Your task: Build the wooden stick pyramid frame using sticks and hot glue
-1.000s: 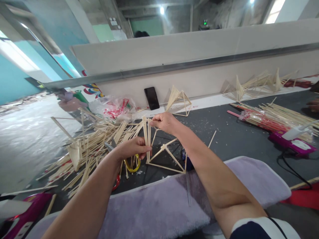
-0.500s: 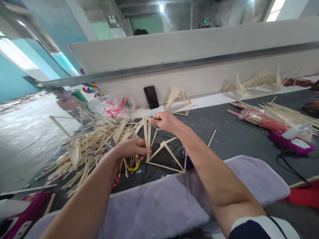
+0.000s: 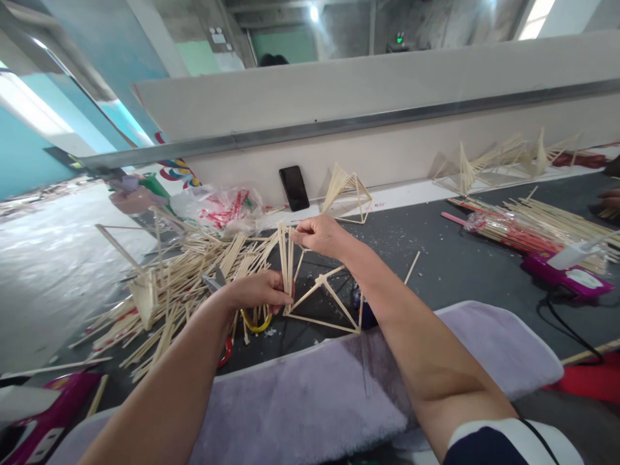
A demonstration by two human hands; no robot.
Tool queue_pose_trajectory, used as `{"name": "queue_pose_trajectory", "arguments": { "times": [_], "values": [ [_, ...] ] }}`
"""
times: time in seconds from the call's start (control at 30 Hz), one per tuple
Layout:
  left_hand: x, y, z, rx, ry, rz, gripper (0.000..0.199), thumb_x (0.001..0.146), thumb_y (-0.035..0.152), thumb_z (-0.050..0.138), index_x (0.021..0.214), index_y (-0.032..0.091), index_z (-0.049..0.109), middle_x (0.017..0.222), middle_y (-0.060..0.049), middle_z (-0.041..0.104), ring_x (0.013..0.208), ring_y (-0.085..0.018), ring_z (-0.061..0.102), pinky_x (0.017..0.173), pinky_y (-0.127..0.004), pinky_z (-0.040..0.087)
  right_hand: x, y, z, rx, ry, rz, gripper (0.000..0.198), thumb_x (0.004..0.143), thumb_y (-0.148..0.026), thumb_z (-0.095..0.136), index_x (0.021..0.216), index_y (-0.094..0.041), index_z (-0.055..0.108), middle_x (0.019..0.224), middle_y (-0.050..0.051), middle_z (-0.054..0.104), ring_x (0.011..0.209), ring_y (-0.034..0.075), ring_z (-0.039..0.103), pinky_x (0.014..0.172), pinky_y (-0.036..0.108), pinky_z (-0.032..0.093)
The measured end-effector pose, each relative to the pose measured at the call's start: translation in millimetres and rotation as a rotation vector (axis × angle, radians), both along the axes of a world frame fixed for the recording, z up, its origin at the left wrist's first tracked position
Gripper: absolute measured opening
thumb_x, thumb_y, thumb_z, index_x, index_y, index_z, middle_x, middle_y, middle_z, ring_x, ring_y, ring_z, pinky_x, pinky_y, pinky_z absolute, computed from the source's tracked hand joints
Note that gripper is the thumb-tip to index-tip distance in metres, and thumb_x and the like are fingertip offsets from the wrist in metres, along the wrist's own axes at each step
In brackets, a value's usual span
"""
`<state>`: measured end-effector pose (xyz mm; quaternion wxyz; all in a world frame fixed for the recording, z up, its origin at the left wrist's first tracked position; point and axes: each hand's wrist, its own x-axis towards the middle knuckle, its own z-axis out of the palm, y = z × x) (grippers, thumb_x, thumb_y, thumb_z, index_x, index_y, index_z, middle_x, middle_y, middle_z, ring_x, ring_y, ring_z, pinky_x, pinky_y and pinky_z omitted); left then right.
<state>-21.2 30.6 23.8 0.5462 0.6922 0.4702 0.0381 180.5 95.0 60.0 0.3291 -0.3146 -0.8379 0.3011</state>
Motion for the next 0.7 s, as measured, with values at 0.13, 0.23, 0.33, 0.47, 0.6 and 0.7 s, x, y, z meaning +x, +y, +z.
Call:
{"name": "queue_pose_trajectory", "arguments": {
  "times": [0.13,0.23,0.33,0.47,0.6,0.7],
  "values": [
    [0.2,0.3,0.4,-0.001,0.000,-0.007,0.022,0.070,0.033,0.061,0.076,0.012,0.061,0.057,0.001,0.055,0.052,-0.011,0.053,0.050,-0.022,0.044,0.1,0.9,-1.2,-0.003,0.007,0.003,0.035,0.080,-0.040,0.051,0.056,-0.017,0.039,0.051,-0.006,0.026,0.049,0.007,0.025,0.049,0.024,0.020],
    [-0.1,0.3,-0.5,-0.015,-0.008,0.004,0.022,0.069,0.033,0.062,0.077,0.012,0.060,0.058,0.002,0.055,0.052,-0.011,0.053,0.050,-0.022,0.044,-0.2,1.1,-1.7,0.003,0.009,-0.006,0.036,0.080,-0.040,0.051,0.055,-0.017,0.039,0.051,-0.006,0.026,0.049,0.007,0.025,0.049,0.024,0.019],
    [-0.8,0.2,-1.8,-0.012,-0.006,0.008,0.022,0.069,0.034,0.062,0.076,0.012,0.060,0.057,0.002,0.055,0.052,-0.011,0.053,0.050,-0.022,0.044,-0.5,0.2,-0.6,-0.001,-0.002,-0.017,0.034,0.080,-0.039,0.052,0.056,-0.016,0.042,0.051,-0.006,0.027,0.050,0.007,0.025,0.050,0.025,0.020],
    [-1.5,0.8,-2.7,-0.012,-0.014,0.005,0.022,0.069,0.034,0.062,0.076,0.013,0.059,0.058,0.002,0.055,0.052,-0.012,0.053,0.049,-0.022,0.044,-0.6,-1.4,2.0,-0.013,-0.014,-0.028,0.033,0.080,-0.039,0.052,0.057,-0.016,0.044,0.051,-0.006,0.027,0.050,0.007,0.026,0.050,0.025,0.020],
    [-1.0,1.1,-1.2,-0.014,0.006,-0.003,0.022,0.070,0.034,0.061,0.075,0.013,0.059,0.059,0.002,0.055,0.052,-0.011,0.053,0.050,-0.021,0.044,-0.5,-1.8,2.7,-0.015,-0.016,-0.027,0.033,0.080,-0.038,0.052,0.056,-0.016,0.044,0.050,-0.006,0.028,0.049,0.007,0.026,0.050,0.025,0.020],
    [-0.6,0.6,-0.4,-0.006,0.007,-0.005,0.022,0.070,0.034,0.061,0.075,0.013,0.059,0.058,0.002,0.055,0.052,-0.011,0.053,0.050,-0.021,0.044,-0.6,-1.4,1.9,-0.021,-0.009,-0.028,0.032,0.080,-0.038,0.052,0.057,-0.016,0.045,0.050,-0.006,0.028,0.049,0.007,0.026,0.049,0.025,0.021]
  ]
}}
